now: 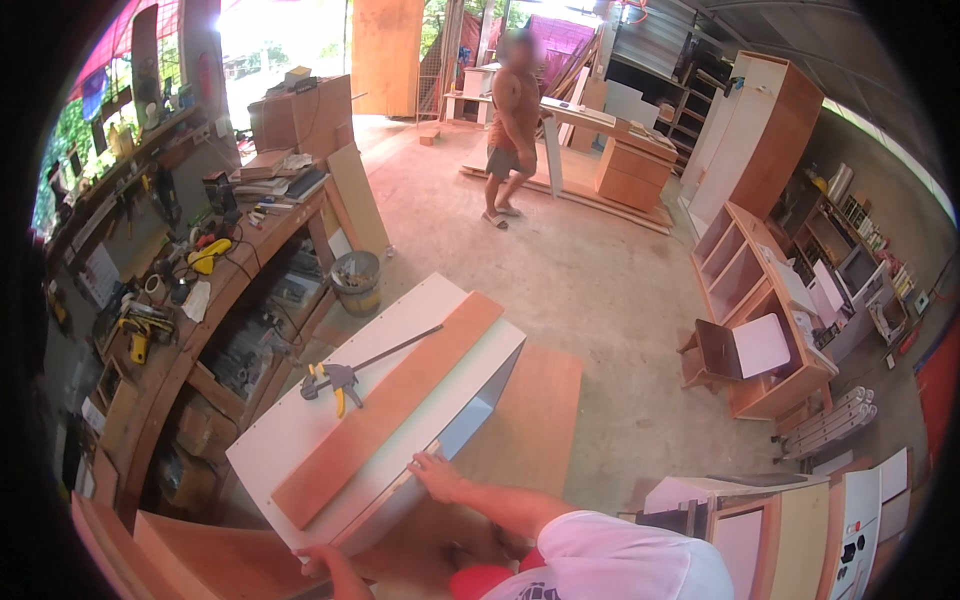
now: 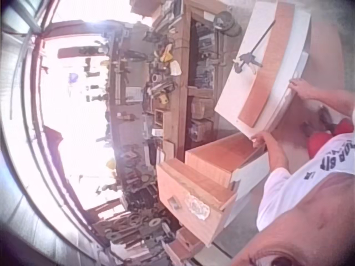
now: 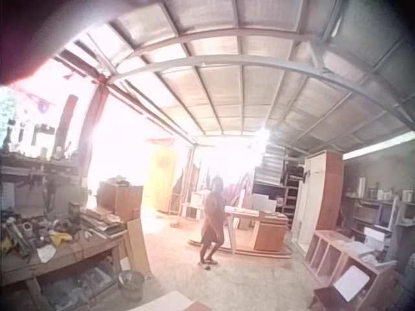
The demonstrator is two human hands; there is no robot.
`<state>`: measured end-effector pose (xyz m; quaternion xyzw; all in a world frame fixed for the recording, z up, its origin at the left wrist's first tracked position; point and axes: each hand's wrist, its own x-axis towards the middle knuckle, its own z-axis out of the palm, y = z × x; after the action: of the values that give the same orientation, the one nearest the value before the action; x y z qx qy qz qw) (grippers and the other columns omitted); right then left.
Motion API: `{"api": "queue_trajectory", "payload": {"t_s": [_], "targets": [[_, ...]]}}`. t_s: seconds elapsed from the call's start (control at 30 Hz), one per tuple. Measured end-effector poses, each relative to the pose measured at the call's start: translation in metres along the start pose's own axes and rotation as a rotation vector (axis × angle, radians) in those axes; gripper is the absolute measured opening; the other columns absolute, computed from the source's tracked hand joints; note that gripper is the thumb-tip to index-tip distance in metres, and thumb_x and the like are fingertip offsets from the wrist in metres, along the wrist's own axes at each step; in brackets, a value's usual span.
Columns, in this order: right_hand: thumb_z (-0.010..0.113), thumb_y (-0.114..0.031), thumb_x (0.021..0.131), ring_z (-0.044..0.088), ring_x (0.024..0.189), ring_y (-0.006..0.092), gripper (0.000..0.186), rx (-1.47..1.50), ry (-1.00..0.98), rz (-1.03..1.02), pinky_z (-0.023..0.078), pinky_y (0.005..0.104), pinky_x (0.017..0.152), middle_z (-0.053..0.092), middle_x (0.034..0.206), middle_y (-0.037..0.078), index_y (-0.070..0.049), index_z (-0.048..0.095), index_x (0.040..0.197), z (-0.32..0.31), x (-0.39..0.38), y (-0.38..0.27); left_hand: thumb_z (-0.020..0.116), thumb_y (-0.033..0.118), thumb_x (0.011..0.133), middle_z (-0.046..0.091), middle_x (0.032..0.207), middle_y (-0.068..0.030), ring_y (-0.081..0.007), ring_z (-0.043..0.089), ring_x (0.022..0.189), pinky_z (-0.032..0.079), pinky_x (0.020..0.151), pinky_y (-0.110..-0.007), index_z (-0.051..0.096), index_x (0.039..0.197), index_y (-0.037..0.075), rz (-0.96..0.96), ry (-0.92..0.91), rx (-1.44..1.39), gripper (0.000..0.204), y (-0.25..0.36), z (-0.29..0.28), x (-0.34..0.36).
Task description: The person positions a large pink board on a table saw, adjusts the fence, and marks the board with a pencil. The person then moves the board to a workbench and continues marking it.
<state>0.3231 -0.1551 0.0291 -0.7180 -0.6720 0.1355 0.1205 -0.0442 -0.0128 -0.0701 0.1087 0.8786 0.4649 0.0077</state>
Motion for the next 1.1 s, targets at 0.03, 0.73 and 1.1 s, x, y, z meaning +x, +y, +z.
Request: {"api": "queue_trajectory", "payload": {"t_s": [0.03,0.73,1.1], "targets": [[0.069,-0.004,0.077,0.039,0.141,0.0348,0.07,-0.008,0.007,0.005,0.039,0.0551,0.11,0.041,0.147,0.017,-0.007,0.045,0.143,0.001,-0.003,-0.002,0.058,0.057,0.096,0.065,0.08,-0.0252,-0.0428,0.068,0.075,0.055,0.064,-0.049,0.059,0.089,-0.009,0.032,-0.039,-0.091,0.066,-0.003,-0.004,0.0],[0.06,-0.013,0.09,0.06,0.112,0.0281,0.017,-0.193,-0.173,0.028,0.039,0.0525,0.11,0.066,0.11,0.008,-0.01,0.069,0.105,0.028,-0.056,-0.029,0.092,0.037,0.062,0.051,0.132,-0.0222,-0.0365,0.043,0.133,0.029,0.109,-0.061,0.056,0.129,0.003,1.569,-1.376,0.3,0.084,0.051,-0.216,-0.098],[0.071,-0.022,0.088,0.057,0.071,0.0142,0.017,0.655,0.428,0.577,0.05,0.0347,0.067,0.064,0.076,0.008,-0.005,0.067,0.09,-0.1,-0.217,0.082,0.076,0.026,0.085,0.066,0.104,-0.0201,-0.043,0.067,0.1,0.055,0.081,-0.056,0.056,0.108,0.008,1.667,-1.563,0.661,0.036,0.021,-0.117,-0.166]]}}
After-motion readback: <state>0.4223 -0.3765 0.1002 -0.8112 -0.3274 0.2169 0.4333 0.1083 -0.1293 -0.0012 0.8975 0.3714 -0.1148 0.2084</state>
